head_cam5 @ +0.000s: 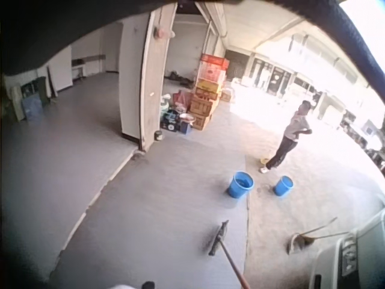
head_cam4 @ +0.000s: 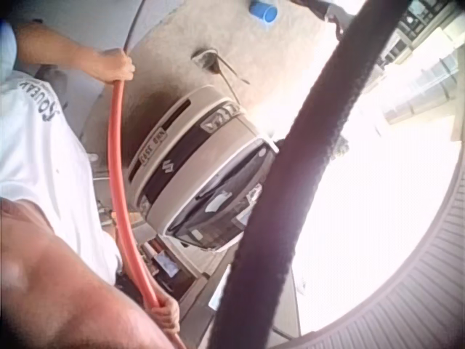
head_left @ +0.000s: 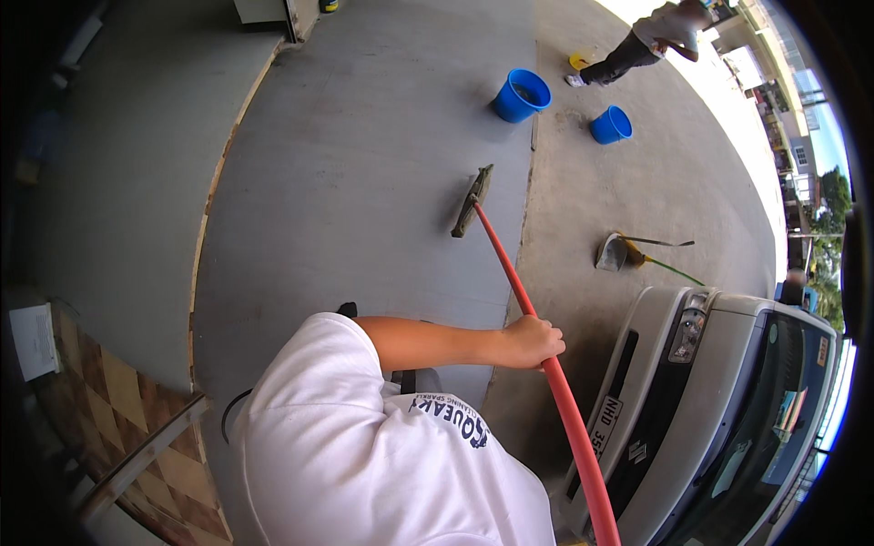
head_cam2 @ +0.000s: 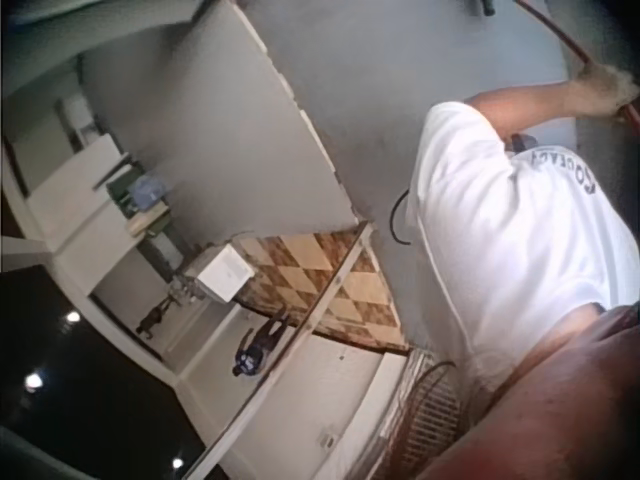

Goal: The person mops a grey concrete floor using a flat mop with a red handle, moving it across the surface while other people work on floor tiles in the background.

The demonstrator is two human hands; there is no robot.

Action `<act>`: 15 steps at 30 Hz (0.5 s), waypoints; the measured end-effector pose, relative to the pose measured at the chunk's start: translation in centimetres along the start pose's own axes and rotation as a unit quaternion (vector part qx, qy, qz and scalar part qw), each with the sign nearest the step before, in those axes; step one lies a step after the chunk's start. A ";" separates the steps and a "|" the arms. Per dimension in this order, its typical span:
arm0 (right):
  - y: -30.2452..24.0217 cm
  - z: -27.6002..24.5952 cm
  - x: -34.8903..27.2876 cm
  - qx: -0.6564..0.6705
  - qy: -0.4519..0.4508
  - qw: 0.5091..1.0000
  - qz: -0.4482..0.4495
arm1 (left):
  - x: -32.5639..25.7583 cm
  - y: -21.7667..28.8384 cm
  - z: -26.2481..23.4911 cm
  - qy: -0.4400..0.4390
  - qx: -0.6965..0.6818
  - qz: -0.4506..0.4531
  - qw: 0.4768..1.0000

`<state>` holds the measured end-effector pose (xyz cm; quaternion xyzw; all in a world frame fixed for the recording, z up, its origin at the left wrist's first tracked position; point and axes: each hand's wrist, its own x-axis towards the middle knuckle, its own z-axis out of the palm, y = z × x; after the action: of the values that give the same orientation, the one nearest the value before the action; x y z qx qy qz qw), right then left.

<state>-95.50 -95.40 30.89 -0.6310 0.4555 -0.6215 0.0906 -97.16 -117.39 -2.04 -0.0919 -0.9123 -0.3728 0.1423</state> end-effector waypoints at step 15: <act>12.4 0.7 1.0 0.270 0.021 0.963 -0.011 | -18.1 -15.2 -7.4 0.149 0.099 -0.303 0.936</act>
<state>-100.86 -103.43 22.98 -0.5751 0.2656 -0.7353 0.2409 -82.79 -134.44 -12.86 0.2595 -0.8977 -0.3155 0.1651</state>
